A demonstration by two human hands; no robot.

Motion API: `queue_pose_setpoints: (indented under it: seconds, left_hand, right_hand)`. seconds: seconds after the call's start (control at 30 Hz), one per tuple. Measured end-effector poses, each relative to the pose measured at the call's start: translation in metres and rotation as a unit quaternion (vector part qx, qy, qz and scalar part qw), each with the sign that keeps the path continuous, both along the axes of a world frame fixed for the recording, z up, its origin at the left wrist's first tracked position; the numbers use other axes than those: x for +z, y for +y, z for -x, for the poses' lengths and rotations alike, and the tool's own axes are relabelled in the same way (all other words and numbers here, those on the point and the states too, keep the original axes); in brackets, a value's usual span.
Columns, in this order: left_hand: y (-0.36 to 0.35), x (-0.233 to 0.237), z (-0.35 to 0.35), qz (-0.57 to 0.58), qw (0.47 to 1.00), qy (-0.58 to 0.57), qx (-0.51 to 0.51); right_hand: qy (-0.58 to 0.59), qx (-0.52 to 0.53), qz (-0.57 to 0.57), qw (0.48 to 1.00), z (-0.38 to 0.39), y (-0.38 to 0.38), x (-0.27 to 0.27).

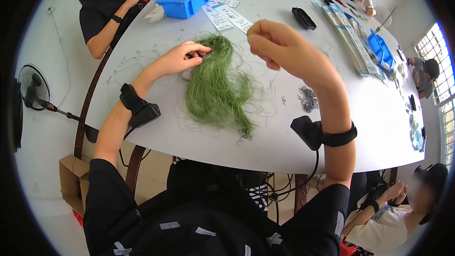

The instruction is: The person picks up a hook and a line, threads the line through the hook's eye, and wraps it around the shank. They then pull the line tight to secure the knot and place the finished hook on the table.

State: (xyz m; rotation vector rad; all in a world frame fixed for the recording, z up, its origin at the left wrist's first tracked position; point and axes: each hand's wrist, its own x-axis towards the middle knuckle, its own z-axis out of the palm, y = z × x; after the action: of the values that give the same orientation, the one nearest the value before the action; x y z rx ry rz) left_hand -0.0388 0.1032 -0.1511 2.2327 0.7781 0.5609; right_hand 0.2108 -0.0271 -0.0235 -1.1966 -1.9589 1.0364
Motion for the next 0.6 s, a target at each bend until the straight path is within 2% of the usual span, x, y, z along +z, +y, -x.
queue_pose_setpoints:
  seconds: [0.23, 0.3, 0.4, 0.5, 0.6]
  left_hand:
    - [-0.004, -0.001, -0.002, -0.032, 0.999, -0.004, 0.016]
    - [-0.013, 0.015, -0.004, -0.012, 0.999, -0.001, 0.039]
    - [-0.043, 0.058, -0.006, -0.185, 0.978, 0.07, 0.064]
    - [-0.052, 0.067, -0.004, -0.2, 0.961, 0.168, -0.088]
    - [-0.049, 0.05, -0.012, -0.196, 0.951, 0.164, -0.177]
  right_hand:
    - [-0.006, -0.064, -0.134, 0.989, 0.001, 0.007, -0.005]
    - [0.043, -0.081, -0.142, 0.986, 0.0, 0.011, -0.006]
    - [0.084, -0.089, -0.166, 0.978, -0.004, 0.018, -0.002]
    - [0.073, -0.094, -0.189, 0.975, -0.004, 0.021, 0.003]
    - [0.055, -0.08, -0.196, 0.976, -0.005, 0.029, 0.004]
